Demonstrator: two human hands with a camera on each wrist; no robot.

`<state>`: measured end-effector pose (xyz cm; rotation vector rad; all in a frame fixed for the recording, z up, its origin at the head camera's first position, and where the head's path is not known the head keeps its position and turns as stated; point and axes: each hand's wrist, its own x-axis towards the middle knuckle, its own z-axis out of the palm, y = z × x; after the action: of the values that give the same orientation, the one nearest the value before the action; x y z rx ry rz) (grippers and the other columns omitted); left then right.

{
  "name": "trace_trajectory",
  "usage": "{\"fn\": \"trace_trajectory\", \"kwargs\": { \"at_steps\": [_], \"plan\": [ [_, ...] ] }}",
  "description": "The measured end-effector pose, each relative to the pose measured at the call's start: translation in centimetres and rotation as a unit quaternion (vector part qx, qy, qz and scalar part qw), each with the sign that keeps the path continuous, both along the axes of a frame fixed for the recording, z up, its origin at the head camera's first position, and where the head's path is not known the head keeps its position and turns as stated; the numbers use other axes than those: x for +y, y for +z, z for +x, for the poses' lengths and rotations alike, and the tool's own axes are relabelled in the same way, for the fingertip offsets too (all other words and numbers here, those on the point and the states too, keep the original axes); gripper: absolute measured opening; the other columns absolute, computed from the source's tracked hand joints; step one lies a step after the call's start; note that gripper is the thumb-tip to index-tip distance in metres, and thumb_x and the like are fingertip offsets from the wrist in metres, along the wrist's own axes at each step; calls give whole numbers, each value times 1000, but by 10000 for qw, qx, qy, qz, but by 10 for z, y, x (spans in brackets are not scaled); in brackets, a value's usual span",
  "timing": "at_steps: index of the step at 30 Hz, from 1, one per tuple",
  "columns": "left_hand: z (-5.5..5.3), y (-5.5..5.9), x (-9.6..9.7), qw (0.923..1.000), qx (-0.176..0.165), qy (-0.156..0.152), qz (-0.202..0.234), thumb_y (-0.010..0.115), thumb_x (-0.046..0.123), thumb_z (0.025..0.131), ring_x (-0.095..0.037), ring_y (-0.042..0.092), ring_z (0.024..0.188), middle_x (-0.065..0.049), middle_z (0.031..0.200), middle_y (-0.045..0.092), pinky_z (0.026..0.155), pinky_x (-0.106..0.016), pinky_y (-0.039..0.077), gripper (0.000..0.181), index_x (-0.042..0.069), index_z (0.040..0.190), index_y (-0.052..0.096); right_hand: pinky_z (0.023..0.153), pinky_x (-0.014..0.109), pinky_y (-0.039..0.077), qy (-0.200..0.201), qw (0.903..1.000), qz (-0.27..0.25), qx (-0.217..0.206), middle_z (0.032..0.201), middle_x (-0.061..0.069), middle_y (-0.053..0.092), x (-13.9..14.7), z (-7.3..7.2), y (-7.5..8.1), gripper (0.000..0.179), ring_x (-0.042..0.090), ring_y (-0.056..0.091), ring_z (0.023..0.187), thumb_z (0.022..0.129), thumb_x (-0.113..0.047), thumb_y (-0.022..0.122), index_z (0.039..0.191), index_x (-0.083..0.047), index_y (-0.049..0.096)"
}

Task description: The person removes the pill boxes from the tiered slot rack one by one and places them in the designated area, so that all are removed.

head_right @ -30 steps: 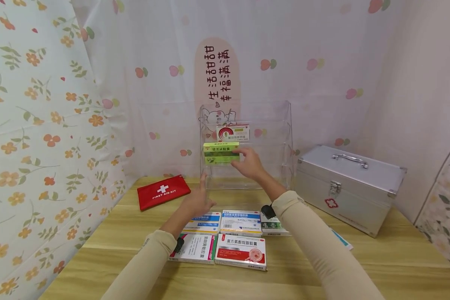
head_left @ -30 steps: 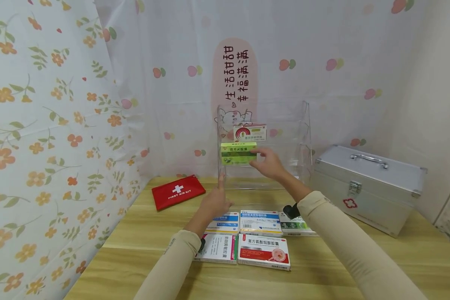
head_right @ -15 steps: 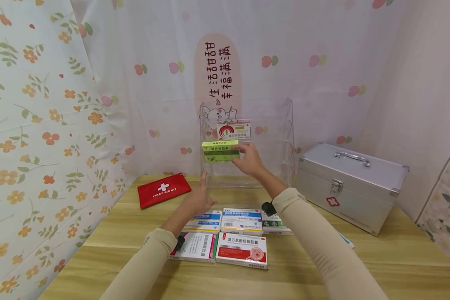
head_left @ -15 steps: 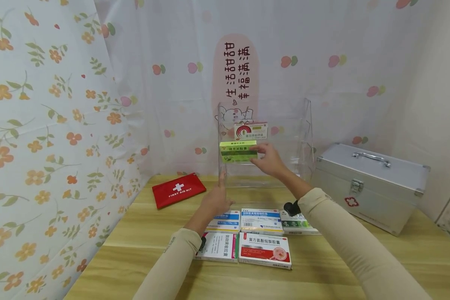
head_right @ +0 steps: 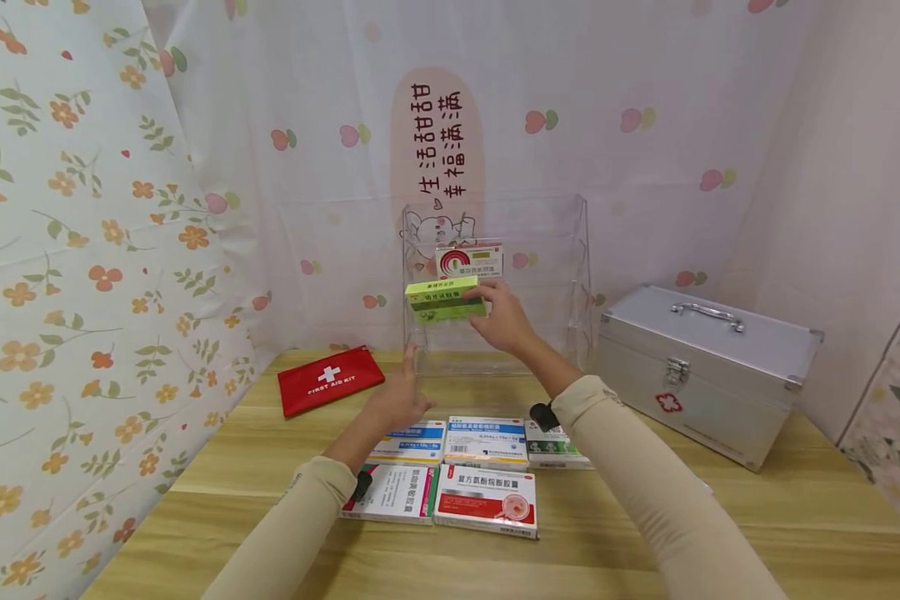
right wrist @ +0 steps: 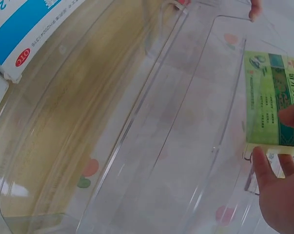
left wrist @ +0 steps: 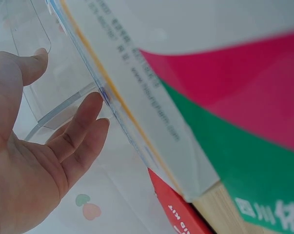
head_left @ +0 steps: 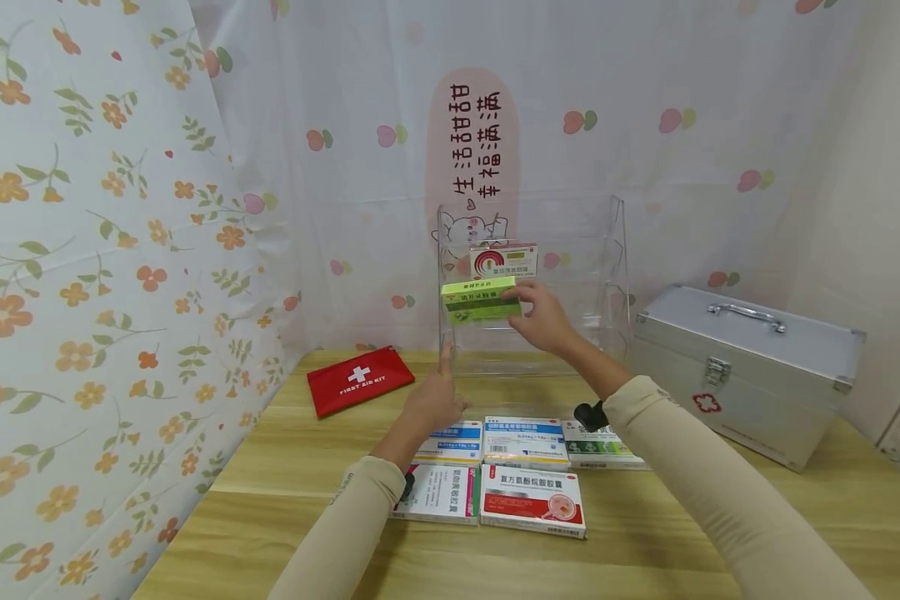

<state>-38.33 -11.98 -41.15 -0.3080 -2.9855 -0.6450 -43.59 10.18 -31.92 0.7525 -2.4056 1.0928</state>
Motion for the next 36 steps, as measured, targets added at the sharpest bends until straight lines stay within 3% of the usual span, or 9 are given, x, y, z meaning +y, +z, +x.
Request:
{"fn": "trace_trajectory", "kwargs": {
  "at_steps": [2, 5, 10, 17, 22, 30, 36],
  "plan": [
    [0, 0, 1, 10000, 3, -6, 4, 73, 33, 90, -34, 61, 113, -24, 146, 43, 94, -47, 53, 109, 24, 156, -14, 68, 37, 50, -66, 9999, 22, 80, 140, 21, 47, 2, 1, 2, 33, 36, 57, 107, 87, 2, 60, 119, -1, 66],
    [1, 1, 3, 10000, -7, -26, -15, 72, 33, 90, -34, 62, 113, -24, 146, 43, 94, -47, 53, 109, 25, 156, -14, 71, 38, 54, -174, 9994, 20, 294, 135, 19, 50, 4, 3, 5, 31, 34, 59, 101, 87, 3, 60, 117, -2, 67],
    [0, 3, 4, 10000, 45, -66, -13, 73, 32, 90, -34, 62, 112, -24, 146, 43, 93, -46, 54, 110, 25, 156, -16, 82, 45, 57, -204, 9973, -6, 703, 129, 19, 52, 6, 7, 12, 28, 35, 56, 114, 89, 4, 62, 114, -3, 69],
    [3, 5, 4, 10000, -18, 9, -2, 73, 33, 90, -34, 59, 117, -23, 147, 43, 96, -47, 52, 109, 24, 157, -14, 76, 43, 58, -236, 9956, -67, 908, 123, 17, 55, 12, 17, 15, 28, 32, 58, 103, 88, 6, 61, 113, -2, 70],
    [3, 3, 3, 9999, -31, 55, -93, 73, 34, 89, -33, 59, 120, -21, 145, 45, 96, -45, 52, 110, 24, 157, -13, 74, 43, 60, -147, 9950, -358, 926, 121, 17, 56, 20, 24, 13, 26, 30, 58, 94, 88, 7, 61, 111, 0, 70],
    [4, 2, 4, 9999, -27, 103, 40, 74, 32, 89, -35, 56, 125, -21, 146, 45, 100, -48, 49, 108, 23, 158, -10, 76, 41, 60, -27, 9944, -682, 811, 117, 18, 58, 33, 38, 7, 29, 37, 65, 99, 87, 7, 62, 115, 1, 67],
    [6, 4, 0, 9999, -12, -69, 141, 73, 32, 90, -35, 51, 131, -19, 148, 46, 103, -49, 47, 109, 24, 158, -11, 79, 43, 59, -70, 9942, -859, 638, 121, 20, 57, 46, 50, -1, 31, 41, 65, 102, 87, 6, 63, 118, 3, 64]
  ]
}}
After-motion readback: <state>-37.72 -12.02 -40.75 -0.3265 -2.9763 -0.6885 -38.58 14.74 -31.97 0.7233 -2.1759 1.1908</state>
